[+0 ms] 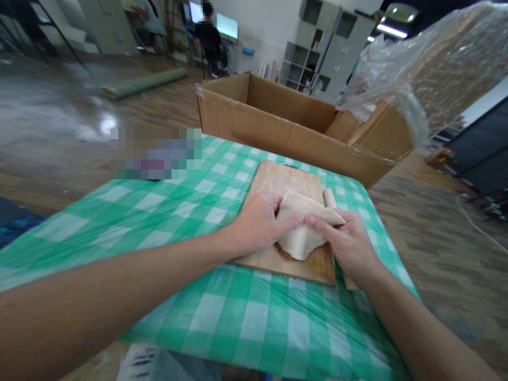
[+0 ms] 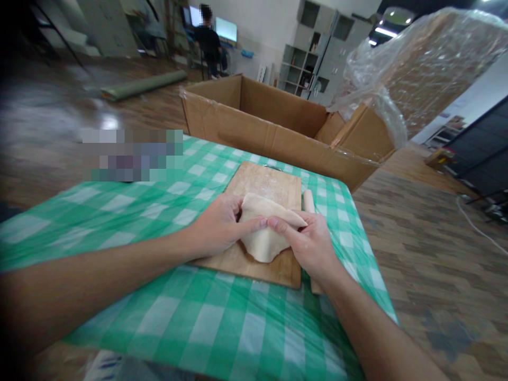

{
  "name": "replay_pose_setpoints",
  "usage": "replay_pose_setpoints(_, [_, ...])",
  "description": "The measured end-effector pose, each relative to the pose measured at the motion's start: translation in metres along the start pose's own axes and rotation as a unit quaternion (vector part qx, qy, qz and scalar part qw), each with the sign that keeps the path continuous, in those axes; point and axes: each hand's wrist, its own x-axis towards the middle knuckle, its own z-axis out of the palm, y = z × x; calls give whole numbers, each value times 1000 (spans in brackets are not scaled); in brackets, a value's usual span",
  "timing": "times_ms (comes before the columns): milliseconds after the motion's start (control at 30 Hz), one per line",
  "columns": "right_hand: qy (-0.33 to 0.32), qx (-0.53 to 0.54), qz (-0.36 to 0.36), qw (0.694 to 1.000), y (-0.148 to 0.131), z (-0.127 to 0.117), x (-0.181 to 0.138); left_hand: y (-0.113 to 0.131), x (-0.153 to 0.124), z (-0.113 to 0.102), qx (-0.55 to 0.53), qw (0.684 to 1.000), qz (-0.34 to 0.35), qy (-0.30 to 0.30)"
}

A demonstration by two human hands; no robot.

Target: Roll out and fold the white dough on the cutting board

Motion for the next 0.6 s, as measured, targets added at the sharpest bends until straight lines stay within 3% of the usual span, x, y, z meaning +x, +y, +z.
replay_pose_setpoints(300, [67,-35,-60,995,-2,0,1,-5,4,1,-70,997,18,-39])
replay_pose_setpoints(467, [51,-70,-50,995,-3,-1,1,-4,3,1,-91,995,-5,-44])
replay_pose_setpoints(600, [80,-78,-55,992,-6,-3,1,-6,4,4,-164,984,-28,-62])
